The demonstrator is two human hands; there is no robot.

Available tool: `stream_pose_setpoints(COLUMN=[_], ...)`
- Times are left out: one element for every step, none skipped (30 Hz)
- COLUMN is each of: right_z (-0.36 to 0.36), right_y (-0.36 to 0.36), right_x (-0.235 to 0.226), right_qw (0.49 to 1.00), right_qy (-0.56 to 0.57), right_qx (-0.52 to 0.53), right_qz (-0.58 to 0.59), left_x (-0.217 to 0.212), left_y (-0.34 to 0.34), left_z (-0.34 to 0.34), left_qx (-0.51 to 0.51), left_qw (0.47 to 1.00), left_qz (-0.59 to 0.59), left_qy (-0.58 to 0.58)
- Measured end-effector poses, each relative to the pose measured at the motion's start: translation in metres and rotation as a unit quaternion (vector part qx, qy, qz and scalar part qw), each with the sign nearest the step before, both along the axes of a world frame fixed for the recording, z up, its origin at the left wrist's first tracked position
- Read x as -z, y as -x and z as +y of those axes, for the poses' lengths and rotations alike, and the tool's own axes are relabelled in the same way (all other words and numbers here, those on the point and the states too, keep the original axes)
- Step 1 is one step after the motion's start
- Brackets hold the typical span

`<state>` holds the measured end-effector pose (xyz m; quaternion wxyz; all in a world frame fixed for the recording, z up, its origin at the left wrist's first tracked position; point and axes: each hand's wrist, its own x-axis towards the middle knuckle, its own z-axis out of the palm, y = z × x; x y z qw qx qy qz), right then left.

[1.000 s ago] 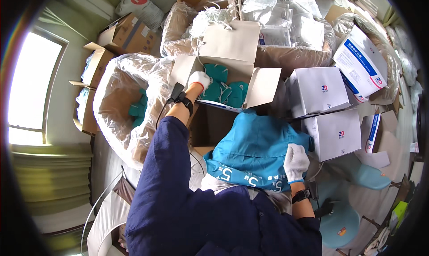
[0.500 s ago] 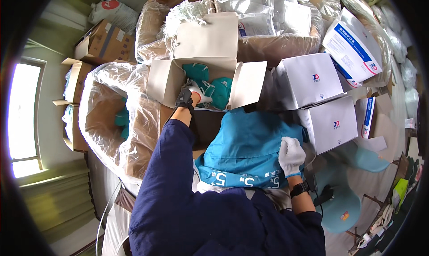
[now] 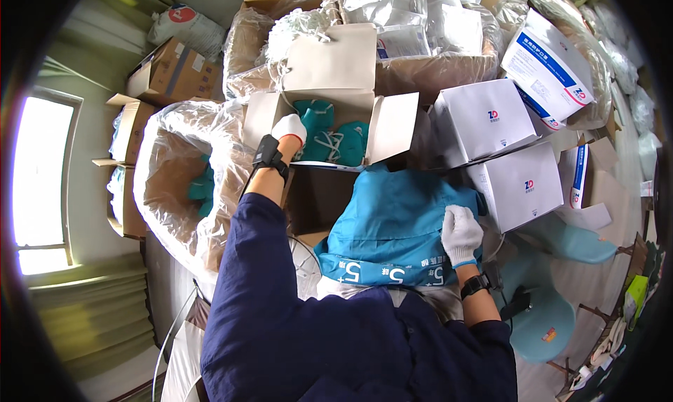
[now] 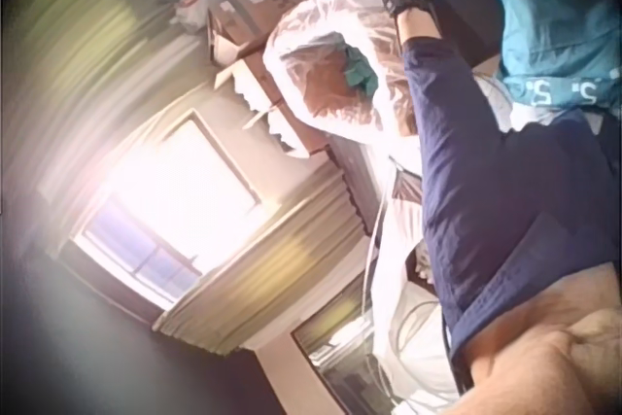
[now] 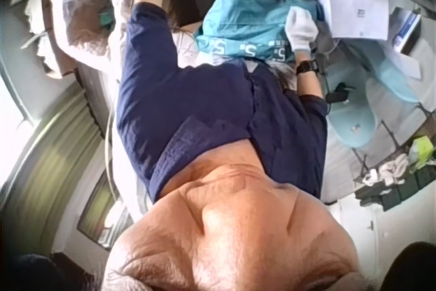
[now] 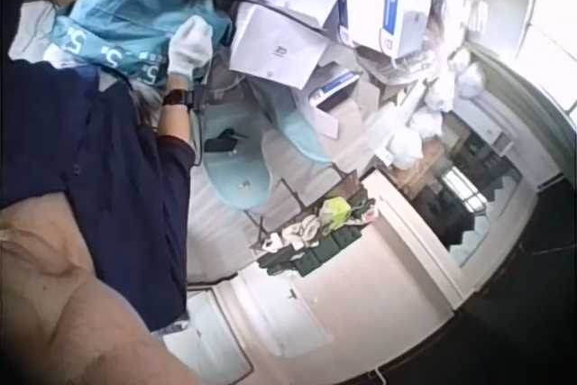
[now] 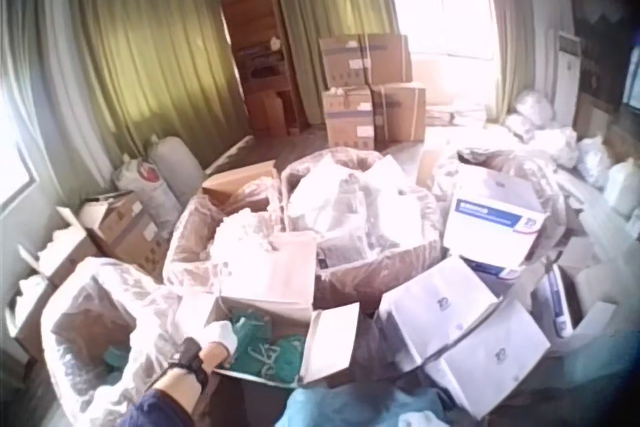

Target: The recorder is sorting and inspecting green medical masks or head covers from a box.

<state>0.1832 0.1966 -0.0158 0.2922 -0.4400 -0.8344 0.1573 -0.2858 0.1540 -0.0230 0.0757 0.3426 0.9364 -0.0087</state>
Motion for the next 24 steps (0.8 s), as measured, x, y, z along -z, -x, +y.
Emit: stream_pose_setpoints(right_z=[-0.001,-0.001,-0.002,-0.004,-0.007,-0.006,-0.004,-0.004,-0.004,0.003,0.001,0.002,0.003,0.004,0.007,0.008,0.010,0.009,0.011,0.011,0.009,0.013,0.019,0.027], right_y=[0.002,0.011,0.000,-0.003,-0.004,-0.004,-0.002,0.001,0.005,0.011,0.028,0.046,0.057,0.071,0.085,0.095,0.099,0.101,0.100,0.096,0.089,0.081,0.070,0.052], right_x=[-0.001,-0.005,0.000,0.003,0.006,0.009,0.011,0.013,0.013,-0.007,-0.044,-0.057,-0.076,-0.092,-0.097,-0.107,-0.116,-0.119,-0.121,-0.123,-0.129,-0.128,-0.128,-0.128], right_qw=[1.000,0.999,1.000,1.000,1.000,1.000,1.000,0.991,0.966,0.899,0.893,0.920,0.896,0.894,0.853,0.869,0.884,0.883,0.897,0.909,0.885,0.829,0.757,0.852], right_qy=[-0.003,-0.001,0.003,-0.001,0.002,0.005,-0.003,0.099,0.202,0.384,0.381,0.290,0.324,0.308,0.324,0.301,0.277,0.279,0.233,0.186,0.221,0.239,0.251,0.139], right_qx=[-0.009,-0.031,-0.005,-0.001,0.011,0.024,0.022,0.068,0.110,0.090,0.047,-0.022,-0.041,-0.068,-0.073,-0.086,-0.099,-0.103,-0.125,-0.147,-0.095,-0.036,0.023,0.032], right_qz=[0.008,0.019,0.000,0.002,0.001,0.000,0.002,0.060,0.116,0.193,0.233,0.264,0.302,0.318,0.403,0.384,0.364,0.364,0.355,0.344,0.398,0.505,0.602,0.503], left_x=[0.001,0.005,-0.013,-0.036,-0.055,-0.068,-0.077,-0.086,-0.097,-0.108,-0.115,-0.117,-0.138,-0.139,-0.140,-0.150,-0.162,-0.168,-0.164,-0.163,-0.162,-0.160,-0.157,-0.152], left_y=[0.014,0.044,0.016,0.005,-0.002,-0.009,-0.018,-0.027,-0.039,-0.053,-0.066,-0.079,-0.100,-0.111,-0.123,-0.141,-0.161,-0.174,-0.181,-0.187,-0.192,-0.197,-0.197,-0.197], left_z=[-0.010,-0.036,-0.015,-0.015,-0.021,-0.025,-0.029,-0.032,-0.038,-0.045,-0.052,-0.056,-0.056,-0.060,-0.059,-0.058,-0.057,-0.063,-0.064,-0.066,-0.070,-0.071,-0.072,-0.072], left_qx=[-0.002,-0.023,-0.014,-0.011,-0.014,-0.015,-0.017,-0.016,-0.017,0.001,0.018,0.031,0.003,0.048,0.096,0.092,0.087,0.100,0.112,0.088,0.061,0.047,0.047,0.058], left_qw=[0.999,0.995,0.994,0.990,0.983,0.982,0.951,0.901,0.899,0.860,0.814,0.787,0.787,0.790,0.790,0.792,0.792,0.792,0.765,0.754,0.743,0.704,0.703,0.700], left_qz=[0.027,0.039,-0.001,-0.025,-0.048,-0.045,-0.148,-0.248,-0.247,-0.306,-0.361,-0.385,-0.440,-0.424,-0.410,-0.431,-0.451,-0.447,-0.486,-0.508,-0.526,-0.556,-0.556,-0.537], left_qy=[-0.037,-0.085,-0.105,-0.140,-0.176,-0.183,-0.272,-0.355,-0.360,-0.409,-0.454,-0.481,-0.432,-0.440,-0.445,-0.424,-0.402,-0.403,-0.407,-0.407,-0.409,-0.439,-0.441,-0.467])
